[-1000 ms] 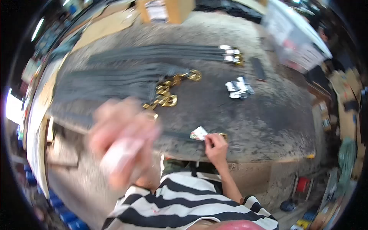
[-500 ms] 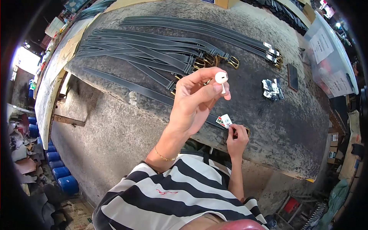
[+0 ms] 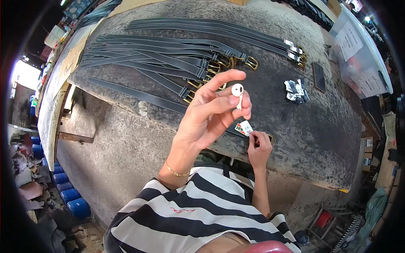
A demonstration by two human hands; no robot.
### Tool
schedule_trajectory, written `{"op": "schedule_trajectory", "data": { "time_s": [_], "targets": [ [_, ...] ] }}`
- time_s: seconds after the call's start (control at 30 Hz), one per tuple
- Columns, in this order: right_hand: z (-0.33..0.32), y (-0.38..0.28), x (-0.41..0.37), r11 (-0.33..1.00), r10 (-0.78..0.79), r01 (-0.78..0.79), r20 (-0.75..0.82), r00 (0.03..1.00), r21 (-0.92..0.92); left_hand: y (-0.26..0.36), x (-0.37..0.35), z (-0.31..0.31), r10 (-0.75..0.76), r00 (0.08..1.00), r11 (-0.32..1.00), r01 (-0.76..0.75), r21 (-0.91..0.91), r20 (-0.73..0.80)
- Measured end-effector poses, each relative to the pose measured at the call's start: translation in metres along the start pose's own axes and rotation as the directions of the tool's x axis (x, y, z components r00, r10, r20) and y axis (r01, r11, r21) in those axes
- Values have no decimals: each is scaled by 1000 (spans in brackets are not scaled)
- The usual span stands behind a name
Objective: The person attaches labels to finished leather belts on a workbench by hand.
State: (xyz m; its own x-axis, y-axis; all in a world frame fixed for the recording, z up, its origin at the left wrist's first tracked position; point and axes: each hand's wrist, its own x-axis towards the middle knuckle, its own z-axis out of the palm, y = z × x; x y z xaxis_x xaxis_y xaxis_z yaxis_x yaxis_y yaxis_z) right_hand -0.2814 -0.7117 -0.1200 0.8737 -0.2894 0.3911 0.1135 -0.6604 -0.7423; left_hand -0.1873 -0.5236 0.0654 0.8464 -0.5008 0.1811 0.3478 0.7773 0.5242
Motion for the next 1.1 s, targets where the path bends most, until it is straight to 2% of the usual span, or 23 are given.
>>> {"op": "schedule_trajectory", "data": {
  "time_s": [0.03, 0.13, 0.17, 0.2, 0.23, 0.27, 0.3, 0.33, 0.37, 0.4, 0.43, 0.5, 0.53, 0.57, 0.6, 0.63, 0.77, 0.9, 0.97, 1.0, 1.1],
  "targets": [
    [0, 0, -1, 1000, 14, -13, 15, 1000, -9, -1, -1, -2, -7, 1000, 1000, 7, 0, 3],
    [1, 0, -1, 999, 33, -33, 23, 999, -5, 2, -5, -3, 42, 999, 983, -45, 178, 20],
    [0, 0, -1, 999, 37, -37, 16, 999, 4, 3, -7, -2, 87, 993, 989, -96, 115, 81],
    [1, 0, 0, 1000, 8, -8, -6, 1000, 17, 9, -13, 3, 140, 979, 969, -166, 182, 146],
    [2, 1, 0, 1000, -14, 15, -33, 999, 17, 22, -24, 14, 187, 965, 888, -246, 388, 183],
    [2, 2, -1, 1000, 12, -11, -30, 999, 25, 32, -25, 20, 342, 827, 568, -561, 602, 447],
    [4, 5, -2, 999, 19, -17, -51, 999, 35, 83, -40, 45, -39, 828, 150, -548, 823, 559],
    [5, 5, -3, 999, 29, -27, -54, 998, 39, 53, -43, 43, -62, 820, 211, -547, 810, 569],
    [4, 4, -3, 999, 31, -29, -53, 998, 32, 112, -119, 2, 281, 625, 239, -781, 577, 729],
    [3, 3, -1, 1000, 6, -5, -53, 999, 23, 157, -145, -38, 600, 342, 140, -935, 327, 723],
    [3, 3, -1, 999, 10, -8, -51, 999, 38, 134, -104, 40, 137, 362, -317, -866, 387, 922],
    [4, 6, -2, 1000, 5, -4, -38, 999, 19, 101, -74, 84, 126, 409, -162, -890, 426, 904],
    [4, 6, -2, 1000, 4, -4, -24, 1000, 23, 110, -54, 82, 129, 421, -167, -883, 438, 898],
    [4, 4, -2, 999, 7, -6, -33, 999, 35, 123, -32, 75, -7, 73, -202, -977, 70, 997],
    [4, 4, -1, 999, 7, -5, -42, 999, 47, 132, -23, 72, -149, -284, -182, -934, -309, 947],
    [5, 5, -1, 999, 3, -1, -24, 1000, 50, 135, -26, 76, -150, -269, -194, -936, -295, 951],
    [4, 6, -2, 999, 5, -4, -15, 1000, 35, 145, -36, 89, -240, -172, -476, -837, -270, 955],
    [4, 7, -1, 999, 2, -1, -11, 1000, 36, 151, -39, 99, -311, -77, -689, -669, -280, 947],
    [6, 10, 0, 997, -62, 64, -61, 996, 40, 152, -39, 103, -341, -35, -769, -564, -300, 939],
    [6, 10, -1, 997, -60, 63, -60, 996, 38, 159, -42, 95, -338, -35, -769, -565, -297, 941],
    [6, 10, 0, 997, -66, 68, -63, 996, 34, 176, -49, 78, -380, -120, -806, -444, -392, 917]
  ]
}}
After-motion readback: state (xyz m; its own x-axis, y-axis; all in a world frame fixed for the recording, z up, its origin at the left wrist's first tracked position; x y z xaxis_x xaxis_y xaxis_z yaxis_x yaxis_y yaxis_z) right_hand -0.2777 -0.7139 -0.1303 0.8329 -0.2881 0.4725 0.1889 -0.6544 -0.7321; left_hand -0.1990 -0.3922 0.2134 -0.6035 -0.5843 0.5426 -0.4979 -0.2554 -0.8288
